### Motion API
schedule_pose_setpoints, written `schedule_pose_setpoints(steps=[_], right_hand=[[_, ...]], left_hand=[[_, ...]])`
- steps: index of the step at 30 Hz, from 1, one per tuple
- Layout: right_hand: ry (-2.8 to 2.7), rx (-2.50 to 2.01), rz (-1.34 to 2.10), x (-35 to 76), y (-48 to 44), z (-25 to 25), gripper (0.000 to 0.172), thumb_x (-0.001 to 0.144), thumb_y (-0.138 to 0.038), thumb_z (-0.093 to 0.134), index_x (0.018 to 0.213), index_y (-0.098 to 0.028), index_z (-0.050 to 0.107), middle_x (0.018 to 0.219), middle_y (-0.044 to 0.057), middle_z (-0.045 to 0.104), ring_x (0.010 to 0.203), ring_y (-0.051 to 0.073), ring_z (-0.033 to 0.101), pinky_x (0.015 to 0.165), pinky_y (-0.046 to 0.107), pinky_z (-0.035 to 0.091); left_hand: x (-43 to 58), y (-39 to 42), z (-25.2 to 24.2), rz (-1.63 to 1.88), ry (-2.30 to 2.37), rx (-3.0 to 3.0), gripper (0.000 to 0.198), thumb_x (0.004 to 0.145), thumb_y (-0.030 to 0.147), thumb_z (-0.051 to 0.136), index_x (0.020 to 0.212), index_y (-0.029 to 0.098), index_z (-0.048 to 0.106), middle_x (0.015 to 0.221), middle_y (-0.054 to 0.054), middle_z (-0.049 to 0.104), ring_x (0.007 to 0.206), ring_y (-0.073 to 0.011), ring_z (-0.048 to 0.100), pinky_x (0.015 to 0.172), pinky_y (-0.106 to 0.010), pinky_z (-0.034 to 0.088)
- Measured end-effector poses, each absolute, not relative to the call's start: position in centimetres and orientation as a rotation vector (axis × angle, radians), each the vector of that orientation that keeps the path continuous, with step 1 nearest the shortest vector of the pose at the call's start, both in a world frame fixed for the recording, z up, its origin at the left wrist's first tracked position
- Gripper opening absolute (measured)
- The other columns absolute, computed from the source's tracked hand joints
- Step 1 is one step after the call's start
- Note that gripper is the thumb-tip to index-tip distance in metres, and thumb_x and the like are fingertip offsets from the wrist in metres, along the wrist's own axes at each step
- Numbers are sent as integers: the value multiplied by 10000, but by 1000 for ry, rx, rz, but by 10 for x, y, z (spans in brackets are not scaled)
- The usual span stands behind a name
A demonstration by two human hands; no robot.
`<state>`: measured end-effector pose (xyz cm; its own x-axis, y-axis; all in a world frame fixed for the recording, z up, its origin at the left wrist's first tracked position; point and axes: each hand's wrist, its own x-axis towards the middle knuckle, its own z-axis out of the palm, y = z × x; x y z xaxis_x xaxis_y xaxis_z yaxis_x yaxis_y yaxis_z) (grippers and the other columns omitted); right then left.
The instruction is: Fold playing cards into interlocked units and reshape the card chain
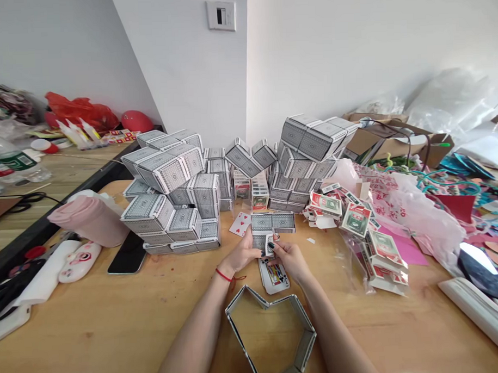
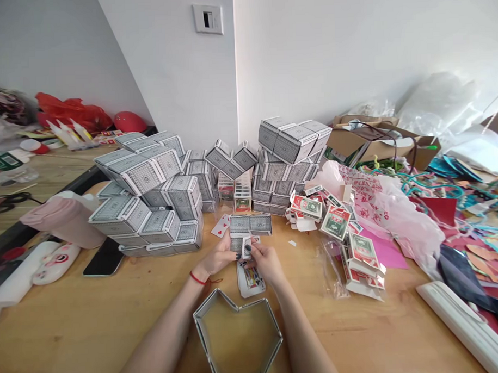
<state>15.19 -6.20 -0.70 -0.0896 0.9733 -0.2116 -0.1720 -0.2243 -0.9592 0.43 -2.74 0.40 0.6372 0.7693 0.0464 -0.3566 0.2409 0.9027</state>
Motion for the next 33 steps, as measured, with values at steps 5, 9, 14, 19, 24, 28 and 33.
schedule_pose_setpoints(steps=[5,9,14,19,24,28,33], right_hand=[[-1134,-1229,1370,149,-61,-9,343,678,-502,571,667,-165,638,597,33,634,529,164,594,512,284,508],[-1219,-1269,1258,146,-64,-4,278,705,-444,548,658,-186,642,594,20,637,506,169,595,505,278,485],[-1260,-1335,1176,140,-66,-7,259,698,-409,557,566,-193,607,548,21,627,505,177,584,481,262,448],[-1237,-1281,1245,134,-66,-12,197,685,-375,579,676,-194,656,720,26,670,654,205,609,602,306,487],[-1233,-1362,1098,133,-65,-13,194,704,-342,544,661,-197,665,697,34,677,650,220,603,600,318,479],[-1247,-1418,951,135,-66,-13,196,708,-312,525,694,-207,691,727,26,688,702,231,599,667,333,463],[-1251,-1476,871,137,-67,-18,195,697,-299,522,614,-202,670,644,21,670,644,215,590,618,314,456]], left_hand=[[15,-28,3,1008,638,1115,754,577,132,690,1228,210,319,1132,-75,535,1031,-219,512,885,-374,399],[20,-25,3,1109,675,1078,698,533,131,730,1143,189,397,1130,-77,550,1016,-207,526,881,-347,407],[20,-22,-1,1129,719,1007,520,511,155,742,984,147,526,966,-68,639,891,-206,587,807,-332,441],[23,-22,-5,1193,813,996,349,513,150,720,837,125,592,868,-58,666,824,-207,604,783,-339,453],[27,-25,0,1244,867,1061,296,543,150,692,828,123,619,841,-56,672,808,-209,604,756,-338,467],[32,-27,5,1259,865,1068,247,542,165,695,778,128,634,813,-49,678,830,-218,601,777,-349,465],[32,-27,6,1244,835,1063,245,536,191,715,764,138,641,741,-32,678,838,-222,601,784,-357,465]])
